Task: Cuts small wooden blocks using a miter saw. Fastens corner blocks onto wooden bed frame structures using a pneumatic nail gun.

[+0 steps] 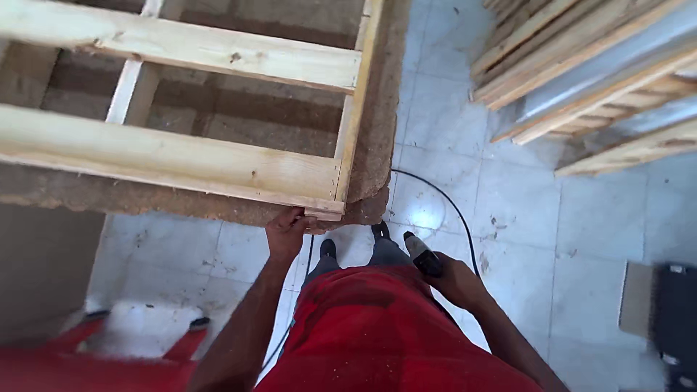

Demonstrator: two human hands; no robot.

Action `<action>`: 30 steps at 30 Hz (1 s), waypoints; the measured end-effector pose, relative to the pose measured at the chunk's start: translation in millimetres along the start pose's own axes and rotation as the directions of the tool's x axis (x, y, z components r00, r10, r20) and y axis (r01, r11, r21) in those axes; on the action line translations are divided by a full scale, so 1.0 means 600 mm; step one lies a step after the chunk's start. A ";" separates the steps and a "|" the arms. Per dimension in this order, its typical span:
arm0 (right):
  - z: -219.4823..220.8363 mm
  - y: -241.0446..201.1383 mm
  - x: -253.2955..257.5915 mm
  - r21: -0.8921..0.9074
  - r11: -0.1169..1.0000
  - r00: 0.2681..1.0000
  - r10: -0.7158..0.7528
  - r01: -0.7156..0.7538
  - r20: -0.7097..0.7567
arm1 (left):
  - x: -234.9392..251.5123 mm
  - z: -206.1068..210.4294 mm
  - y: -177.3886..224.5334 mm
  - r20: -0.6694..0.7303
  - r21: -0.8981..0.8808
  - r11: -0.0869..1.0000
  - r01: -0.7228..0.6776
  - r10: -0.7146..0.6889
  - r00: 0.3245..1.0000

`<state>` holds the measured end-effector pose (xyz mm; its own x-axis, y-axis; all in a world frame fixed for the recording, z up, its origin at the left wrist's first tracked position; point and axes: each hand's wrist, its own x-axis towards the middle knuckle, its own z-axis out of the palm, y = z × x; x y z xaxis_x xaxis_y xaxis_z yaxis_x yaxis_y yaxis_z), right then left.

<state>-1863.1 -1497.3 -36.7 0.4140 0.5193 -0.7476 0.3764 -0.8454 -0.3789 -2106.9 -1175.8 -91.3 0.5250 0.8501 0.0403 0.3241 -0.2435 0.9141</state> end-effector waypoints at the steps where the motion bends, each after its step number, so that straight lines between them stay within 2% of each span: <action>1: 0.025 -0.011 -0.012 0.032 0.999 0.999 0.022 -0.021 -0.025 | -0.002 -0.002 -0.005 0.032 -0.057 0.998 0.009 -0.007 0.999; 5: 0.129 -0.053 -0.052 0.148 0.986 0.995 0.088 -0.081 -0.041 | 0.015 -0.014 -0.022 0.152 -0.181 0.983 -0.022 0.051 0.987; 9: 0.211 -0.087 -0.103 0.172 0.980 0.995 0.100 -0.100 0.013 | 0.041 -0.018 -0.035 0.188 -0.200 0.976 -0.083 0.121 0.975; 13: 0.263 -0.093 -0.143 0.281 0.952 0.991 0.132 -0.118 -0.032 | 0.045 -0.011 -0.035 0.195 -0.221 0.972 -0.077 0.121 0.973; 19: 0.289 -0.076 -0.168 0.477 0.869 0.971 0.211 -0.133 -0.113 | 0.047 -0.010 0.015 0.187 -0.123 0.992 -0.011 0.034 0.982; 24: 0.311 -0.075 -0.165 0.540 0.838 0.967 0.191 -0.072 -0.168 | 0.051 -0.010 0.016 0.172 0.073 0.996 -0.044 0.031 0.985; 30: 0.312 -0.135 -0.166 0.563 0.826 0.946 0.156 0.033 -0.284 | 0.045 -0.004 0.024 0.139 0.033 0.999 -0.002 -0.002 0.990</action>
<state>-2090.1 -1503.6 -33.6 0.6854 0.3949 -0.6118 -0.1427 -0.7511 -0.6446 -2090.1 -1155.5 -75.8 0.6288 0.7774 -0.0182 0.3487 -0.2610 0.9002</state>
